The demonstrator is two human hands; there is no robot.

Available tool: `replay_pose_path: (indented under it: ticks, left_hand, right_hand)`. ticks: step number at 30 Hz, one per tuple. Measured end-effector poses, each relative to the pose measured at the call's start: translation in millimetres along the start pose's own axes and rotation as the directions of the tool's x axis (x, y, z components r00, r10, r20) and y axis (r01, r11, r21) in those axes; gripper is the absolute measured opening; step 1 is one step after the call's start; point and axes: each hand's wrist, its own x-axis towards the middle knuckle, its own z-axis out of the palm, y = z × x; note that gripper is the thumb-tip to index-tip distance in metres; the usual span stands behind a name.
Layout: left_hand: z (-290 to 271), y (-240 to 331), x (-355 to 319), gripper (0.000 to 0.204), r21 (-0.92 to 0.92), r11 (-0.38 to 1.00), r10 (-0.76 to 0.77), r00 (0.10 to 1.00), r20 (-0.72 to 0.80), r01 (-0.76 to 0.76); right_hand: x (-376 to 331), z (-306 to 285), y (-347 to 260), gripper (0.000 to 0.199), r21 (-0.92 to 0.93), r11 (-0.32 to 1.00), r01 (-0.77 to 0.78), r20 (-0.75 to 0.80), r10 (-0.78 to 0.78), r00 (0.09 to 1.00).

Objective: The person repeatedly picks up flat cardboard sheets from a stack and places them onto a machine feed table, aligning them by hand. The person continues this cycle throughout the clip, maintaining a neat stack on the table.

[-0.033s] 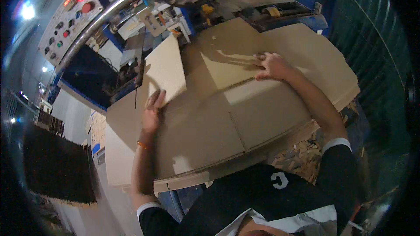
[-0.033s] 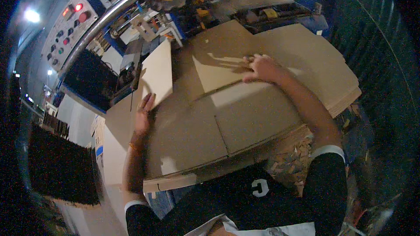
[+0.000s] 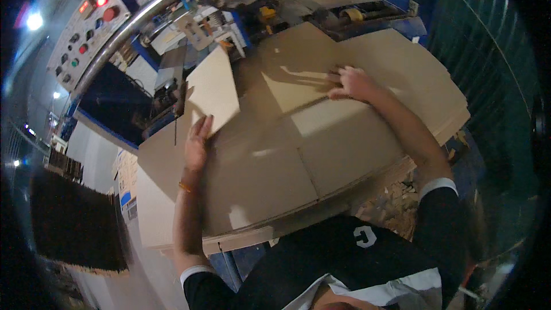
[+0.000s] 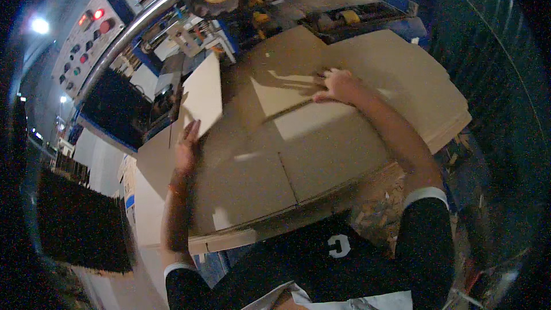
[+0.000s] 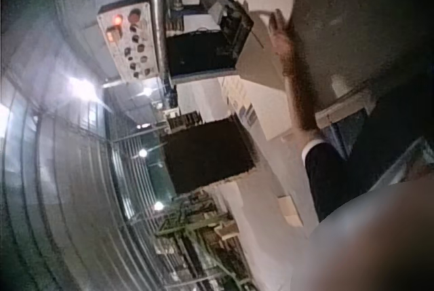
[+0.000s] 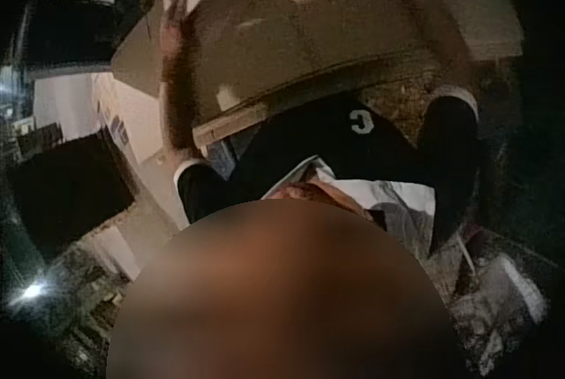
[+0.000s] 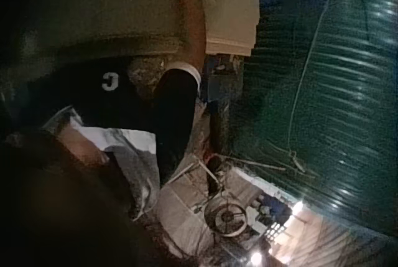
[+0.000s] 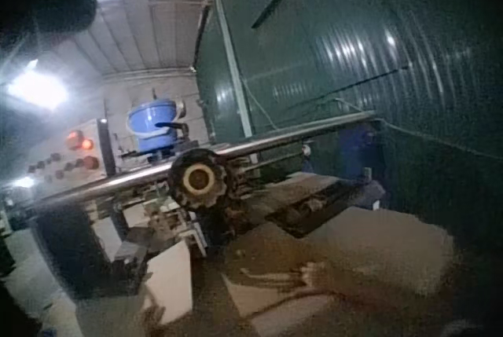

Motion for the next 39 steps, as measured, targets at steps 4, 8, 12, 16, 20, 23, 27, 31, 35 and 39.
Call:
replay_pose_path:
  ticks: [4,8,12,16,20,23,27,31,35,39]
  left_hand:
    - [8,-17,28,0.041,0.502,0.864,-0.045,0.999,0.001,0.038]
    - [-37,-1,-21,0.058,0.166,0.973,-0.159,0.987,-0.03,0.161]
    - [-104,23,-134,0.061,-0.122,0.818,-0.573,0.778,-0.259,0.562]
    - [-116,27,-204,0.062,0.274,0.402,-0.683,0.485,-0.547,0.874]
    - [-98,33,-216,0.063,0.31,0.134,-0.749,0.301,-0.59,0.941]
    - [-100,40,-205,0.064,0.123,0.16,-0.771,0.202,-0.604,0.979]
    - [-120,49,-196,0.065,-0.03,0.2,-0.809,0.148,-0.569,0.979]
    - [-128,50,-203,0.064,-0.434,0.34,-0.842,0.064,-0.535,0.834]
    - [-120,31,-228,0.066,-0.543,0.426,-0.807,0.033,-0.589,0.723]
    - [-115,-4,-250,0.036,-0.841,0.513,-0.858,0.141,-0.494,0.175]
  right_hand:
    - [18,2,-15,0.065,-0.055,0.98,-0.189,0.053,0.192,0.98]
    - [-51,-13,-20,0.06,0.044,0.974,-0.223,-0.197,0.227,0.954]
    - [-169,-30,9,0.059,0.27,0.81,-0.521,-0.369,0.587,0.721]
    - [-232,-8,24,0.061,0.066,0.481,-0.874,-0.368,0.826,0.427]
    - [-235,13,36,0.061,0.101,0.458,-0.883,-0.382,0.837,0.391]
    - [-223,18,40,0.052,0.67,0.432,-0.604,-0.452,0.882,0.129]
    - [-202,7,49,0.039,0.884,0.401,0.24,-0.353,0.91,-0.219]
    - [-170,-42,80,0.03,0.847,0.406,0.343,-0.422,0.906,-0.031]
    - [-159,-126,98,0.037,0.807,0.563,-0.179,-0.503,0.814,0.292]
    - [-181,-154,37,0.049,0.702,0.708,0.071,-0.668,0.62,0.411]
